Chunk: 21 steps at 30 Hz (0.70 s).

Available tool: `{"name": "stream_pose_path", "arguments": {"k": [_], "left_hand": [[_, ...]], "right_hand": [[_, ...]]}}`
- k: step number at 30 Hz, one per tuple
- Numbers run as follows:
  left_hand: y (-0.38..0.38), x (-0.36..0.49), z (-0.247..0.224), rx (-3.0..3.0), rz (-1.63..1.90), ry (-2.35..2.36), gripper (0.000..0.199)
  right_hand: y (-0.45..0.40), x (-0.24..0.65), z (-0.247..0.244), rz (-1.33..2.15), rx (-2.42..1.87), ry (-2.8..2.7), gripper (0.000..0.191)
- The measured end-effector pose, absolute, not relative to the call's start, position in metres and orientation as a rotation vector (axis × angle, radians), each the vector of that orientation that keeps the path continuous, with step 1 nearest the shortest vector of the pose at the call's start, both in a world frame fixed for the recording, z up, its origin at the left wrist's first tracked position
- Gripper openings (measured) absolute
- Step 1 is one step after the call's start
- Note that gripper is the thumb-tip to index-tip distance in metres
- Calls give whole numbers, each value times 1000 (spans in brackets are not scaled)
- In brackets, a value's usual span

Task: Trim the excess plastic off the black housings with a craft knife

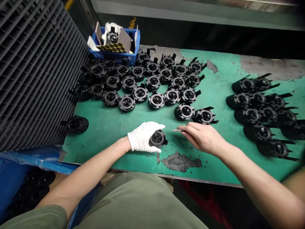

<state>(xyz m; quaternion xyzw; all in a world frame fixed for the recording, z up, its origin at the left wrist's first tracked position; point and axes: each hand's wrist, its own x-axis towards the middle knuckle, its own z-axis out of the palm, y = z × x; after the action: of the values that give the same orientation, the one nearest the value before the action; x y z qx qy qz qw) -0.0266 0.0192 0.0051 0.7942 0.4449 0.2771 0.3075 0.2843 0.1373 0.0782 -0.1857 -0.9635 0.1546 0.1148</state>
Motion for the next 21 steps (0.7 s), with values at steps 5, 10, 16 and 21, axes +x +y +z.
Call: {"name": "stream_pose_path", "arguments": {"k": [5,10,16,21], "left_hand": [[1,-16,15,1964,761,1487,84],[-22,-17,15,1963,834,1370,44],[-41,-31,15,1885,867,1310,51],[-43,-18,24,1776,797,1418,82]], "right_hand": [[71,275,59,654,-951,-2496,17],[32,245,42,844,-1280,-2179,22],[27,227,42,1096,-1390,-1981,30],[28,216,45,1284,-1300,-1903,30]]}}
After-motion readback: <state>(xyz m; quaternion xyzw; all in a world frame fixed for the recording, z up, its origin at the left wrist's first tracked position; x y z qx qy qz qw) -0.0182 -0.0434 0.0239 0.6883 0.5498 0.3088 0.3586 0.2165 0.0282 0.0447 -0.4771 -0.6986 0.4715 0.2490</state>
